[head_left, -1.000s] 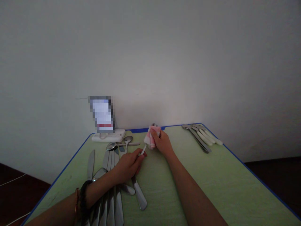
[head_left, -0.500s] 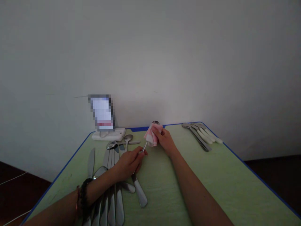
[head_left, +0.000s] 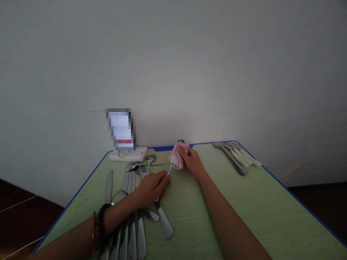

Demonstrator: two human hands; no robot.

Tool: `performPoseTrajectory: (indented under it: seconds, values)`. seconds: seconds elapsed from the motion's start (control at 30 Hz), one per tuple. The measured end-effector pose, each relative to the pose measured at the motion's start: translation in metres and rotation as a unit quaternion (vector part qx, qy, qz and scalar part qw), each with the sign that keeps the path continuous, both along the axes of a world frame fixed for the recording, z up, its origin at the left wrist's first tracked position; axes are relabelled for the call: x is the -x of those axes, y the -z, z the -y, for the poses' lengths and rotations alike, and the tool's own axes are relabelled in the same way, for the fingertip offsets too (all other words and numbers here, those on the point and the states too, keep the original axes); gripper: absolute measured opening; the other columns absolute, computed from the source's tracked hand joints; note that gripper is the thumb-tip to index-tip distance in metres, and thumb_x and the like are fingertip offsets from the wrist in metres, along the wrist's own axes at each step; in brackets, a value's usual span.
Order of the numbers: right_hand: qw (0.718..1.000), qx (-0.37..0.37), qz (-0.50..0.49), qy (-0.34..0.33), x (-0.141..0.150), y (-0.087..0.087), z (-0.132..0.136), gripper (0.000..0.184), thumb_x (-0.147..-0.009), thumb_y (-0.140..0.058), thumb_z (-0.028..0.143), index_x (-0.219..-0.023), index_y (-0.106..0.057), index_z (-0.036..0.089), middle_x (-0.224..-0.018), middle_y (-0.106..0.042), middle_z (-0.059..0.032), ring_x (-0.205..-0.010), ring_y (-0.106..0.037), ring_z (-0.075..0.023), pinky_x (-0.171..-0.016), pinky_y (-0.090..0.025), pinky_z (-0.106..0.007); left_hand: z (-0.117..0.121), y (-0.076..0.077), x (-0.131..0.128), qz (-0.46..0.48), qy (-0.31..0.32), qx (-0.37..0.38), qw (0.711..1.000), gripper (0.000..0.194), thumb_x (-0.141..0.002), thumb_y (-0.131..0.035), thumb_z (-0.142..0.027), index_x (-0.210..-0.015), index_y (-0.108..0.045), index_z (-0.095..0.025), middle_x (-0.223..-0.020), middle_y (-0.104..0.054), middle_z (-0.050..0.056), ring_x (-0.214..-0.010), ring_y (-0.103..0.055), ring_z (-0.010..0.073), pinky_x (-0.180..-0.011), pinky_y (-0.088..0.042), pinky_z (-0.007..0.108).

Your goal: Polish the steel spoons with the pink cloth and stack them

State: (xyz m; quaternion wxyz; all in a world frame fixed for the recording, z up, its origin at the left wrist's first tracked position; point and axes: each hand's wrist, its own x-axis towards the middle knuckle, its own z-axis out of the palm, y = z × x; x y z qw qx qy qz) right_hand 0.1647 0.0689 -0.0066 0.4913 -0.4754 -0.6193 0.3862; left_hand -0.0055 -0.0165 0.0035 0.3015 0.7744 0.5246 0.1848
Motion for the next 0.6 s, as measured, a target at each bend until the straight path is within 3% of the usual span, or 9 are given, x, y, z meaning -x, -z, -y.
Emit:
performPoseTrajectory:
  seconds: [0.43, 0.6]
  values:
    - [0.999, 0.007, 0.036, 0.024, 0.0023, -0.0021, 0.0009, 0.04, -0.078, -0.052, 0.051, -0.077, -0.066, 0.014, -0.074, -0.066, -0.0052, -0.068, -0.055, -0.0154, -0.062, -0.042, -0.026, 0.0004, -0.001, -0.0002, 0.005, 0.0, 0.009, 1.0, 0.028, -0.094, -0.03, -0.036, -0.082, -0.05, -0.02, -0.047, -0.055, -0.006, -0.046, -0.053, 0.0127, -0.053, -0.038, 0.021]
    - [0.998, 0.029, -0.059, -0.006, 0.0005, 0.0022, -0.0025, 0.037, -0.075, -0.055, 0.048, -0.081, -0.067, 0.013, -0.078, -0.068, -0.0047, -0.073, -0.058, -0.0168, -0.067, -0.045, -0.027, 0.0009, -0.002, -0.001, 0.003, -0.002, 0.015, 1.0, 0.029, -0.094, -0.03, -0.037, -0.079, -0.049, -0.02, -0.047, -0.053, -0.006, -0.046, -0.052, 0.0121, -0.053, -0.038, 0.021]
